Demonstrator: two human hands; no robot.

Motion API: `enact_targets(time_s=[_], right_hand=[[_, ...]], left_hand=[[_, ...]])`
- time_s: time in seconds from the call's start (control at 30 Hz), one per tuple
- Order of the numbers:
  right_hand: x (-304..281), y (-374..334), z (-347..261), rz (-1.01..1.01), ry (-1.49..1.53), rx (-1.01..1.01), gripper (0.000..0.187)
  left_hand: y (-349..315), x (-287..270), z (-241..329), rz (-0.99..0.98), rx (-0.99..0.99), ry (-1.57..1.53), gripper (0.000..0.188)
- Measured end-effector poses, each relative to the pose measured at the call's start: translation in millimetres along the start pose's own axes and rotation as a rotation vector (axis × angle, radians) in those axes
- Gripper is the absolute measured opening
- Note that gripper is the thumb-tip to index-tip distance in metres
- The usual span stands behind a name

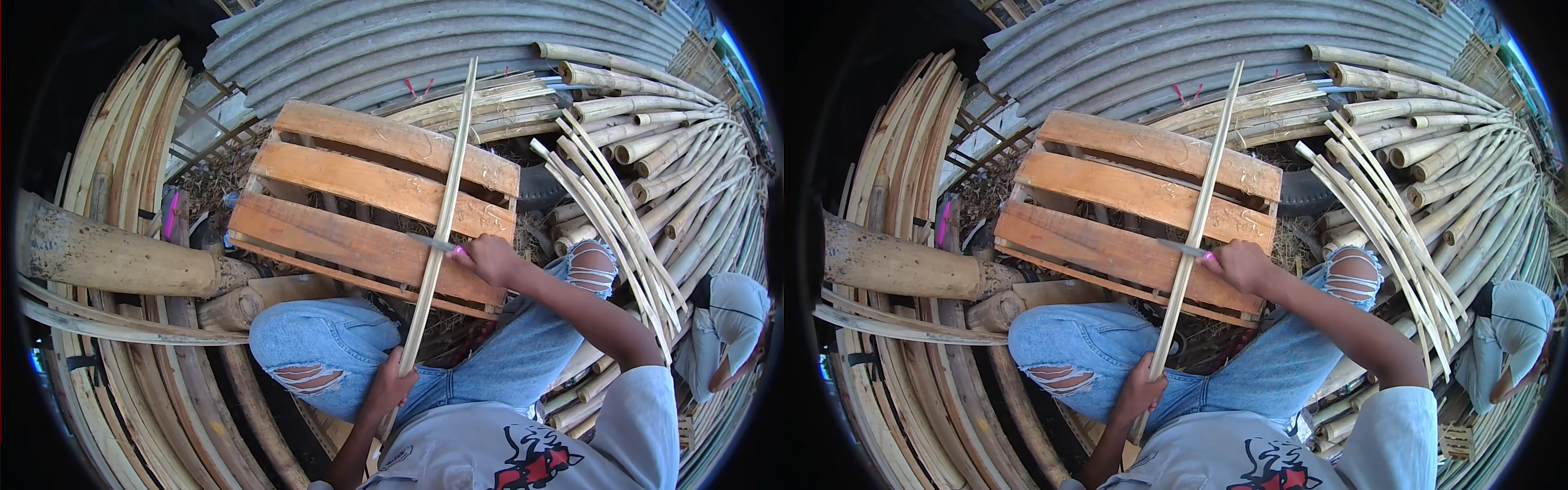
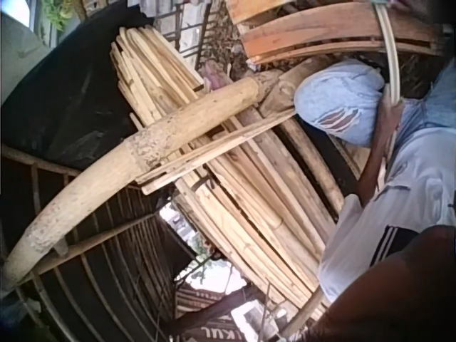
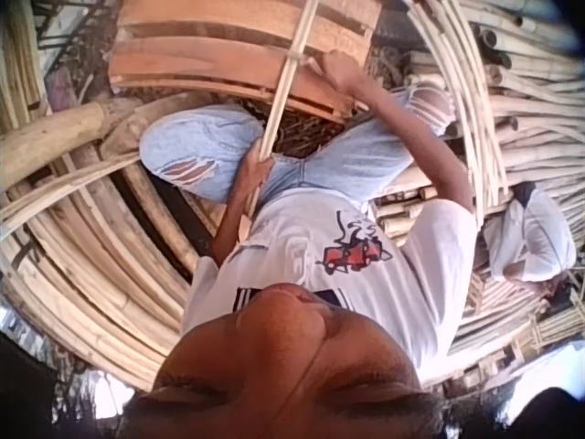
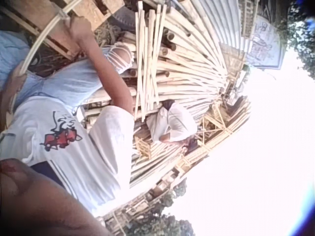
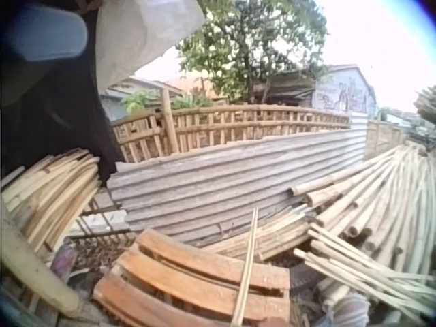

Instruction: The person scrapes and shaves down a bamboo strip using a knife while resting it across a wooden crate.

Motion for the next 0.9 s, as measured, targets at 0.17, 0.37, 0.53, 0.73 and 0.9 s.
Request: enact_targets(time_s=[0.17, 0.37, 0.53, 0.73, 0.9], right_hand=[[12.2, -24.9, -30.0, 0.079, 0.079, -0.096, 0.064], [0.2, -4.6, 4.1, -0.049, 0.089, 0.061, 0.060], [3.4, -19.9, -26.0, -0.073, 0.176, -0.112, 0.057], [4.9, -7.4, 5.3, 0.050, 0.180, 0.138, 0.060], [-4.7, -2.0, 9.8, 0.008, 0.055, 0.115, 0.059]], left_hand=[[2.9, 1.7, -3.9, -0.016, -0.035, -0.028, 0.014], [1.5, 2.3, 4.6, 0.004, -0.039, -0.028, 0.013], [8.0, 1.8, 6.3, -0.010, -0.048, -0.025, 0.012], [5.1, 1.8, 4.8, -0.015, -0.061, -0.044, 0.014], [2.5, 4.2, 4.6, 0.010, -0.038, 0.002, 0.016]])
Point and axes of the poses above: each hand's wrist, its own y-axis towards the middle knuckle, its own x-axis out of the palm, z = x × y, the point moved 5 cm from there along y, towards the middle knuckle, and after that the axes turned 15 degrees about -y, right-handed, at the moved point
